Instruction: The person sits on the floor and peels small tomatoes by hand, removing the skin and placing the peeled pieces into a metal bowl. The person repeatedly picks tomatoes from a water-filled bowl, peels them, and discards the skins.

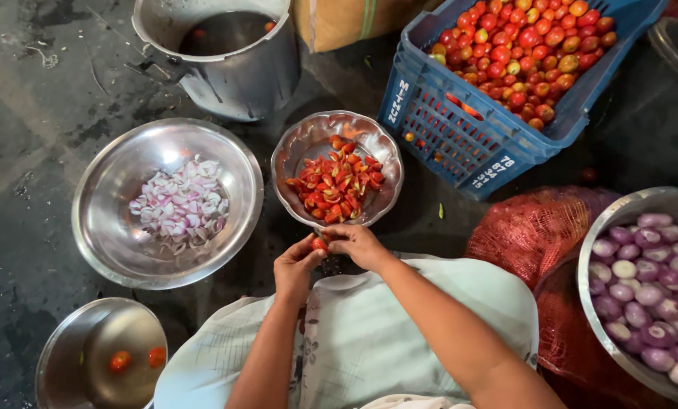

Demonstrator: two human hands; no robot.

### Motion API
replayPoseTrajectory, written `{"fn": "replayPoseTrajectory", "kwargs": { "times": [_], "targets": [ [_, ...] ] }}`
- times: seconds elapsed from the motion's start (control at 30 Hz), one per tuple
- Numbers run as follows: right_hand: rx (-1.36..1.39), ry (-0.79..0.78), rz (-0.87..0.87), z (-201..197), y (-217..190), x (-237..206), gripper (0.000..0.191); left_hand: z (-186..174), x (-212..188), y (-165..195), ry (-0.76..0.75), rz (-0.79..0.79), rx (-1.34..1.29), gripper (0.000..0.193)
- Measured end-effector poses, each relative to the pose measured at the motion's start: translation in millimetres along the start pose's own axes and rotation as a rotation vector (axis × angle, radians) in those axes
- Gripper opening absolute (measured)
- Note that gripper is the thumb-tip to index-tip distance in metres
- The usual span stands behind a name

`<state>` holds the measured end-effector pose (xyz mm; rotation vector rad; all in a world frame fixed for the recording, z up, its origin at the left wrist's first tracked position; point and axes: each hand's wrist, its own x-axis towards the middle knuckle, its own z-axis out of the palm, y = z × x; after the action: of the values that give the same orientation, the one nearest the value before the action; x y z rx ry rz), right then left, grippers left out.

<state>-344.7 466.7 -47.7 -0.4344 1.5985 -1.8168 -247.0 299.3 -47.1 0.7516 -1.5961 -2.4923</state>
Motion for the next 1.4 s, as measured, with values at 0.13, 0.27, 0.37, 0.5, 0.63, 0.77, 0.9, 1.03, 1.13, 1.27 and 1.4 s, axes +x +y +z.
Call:
{"fn": "replayPoseTrajectory", "kwargs": {
  "times": [0.13,0.27,0.37,0.5,0.63,0.77,0.9,1.03,1.13,1.27,1.4],
  "targets": [
    [0.138,0.086,0.091,11,5,19,0.032,4,18,-10,0.095,-0.140,-0.198,0.035],
    [0.068,0.199,-0.173,18,-20,23,0.029,3,27,13,0.116,0.203,-0.175,0.035],
    [0.130,0.233,-0.245,6,-48,15,0.024,-12,23,42,0.043,0.316,-0.313,0.040],
    [0.239,0.179,-0.002,-1,-64,-7,0.039,-14,0,54,-0.085,0.101,-0.301,0.044],
    [-0.263,0.210,0.015,31,-45,-32,0.040,7,-28,38,-0.102,-0.093,0.250,0.039],
    [-0.422,0.343,-0.106,49,-40,-39,0.041,13,-38,26,-0.052,-0.038,0.326,0.033],
    [-0.378,0.280,-0.160,46,-47,-38,0.039,8,-33,22,-0.096,0.102,0.142,0.028],
    [-0.131,0.199,-0.086,40,-47,-38,0.029,9,-28,23,-0.086,0.094,0.052,0.033],
    [-0.387,0.253,-0.245,33,-45,-34,0.025,10,-27,27,0.001,0.153,0.375,0.040],
    [-0.310,0.224,-0.196,24,-32,-20,0.023,10,-19,25,0.044,0.191,0.381,0.036],
    [-0.275,0.215,-0.090,14,-7,-1,0.022,4,0,6,0.104,0.060,0.366,0.033]
  ]
}}
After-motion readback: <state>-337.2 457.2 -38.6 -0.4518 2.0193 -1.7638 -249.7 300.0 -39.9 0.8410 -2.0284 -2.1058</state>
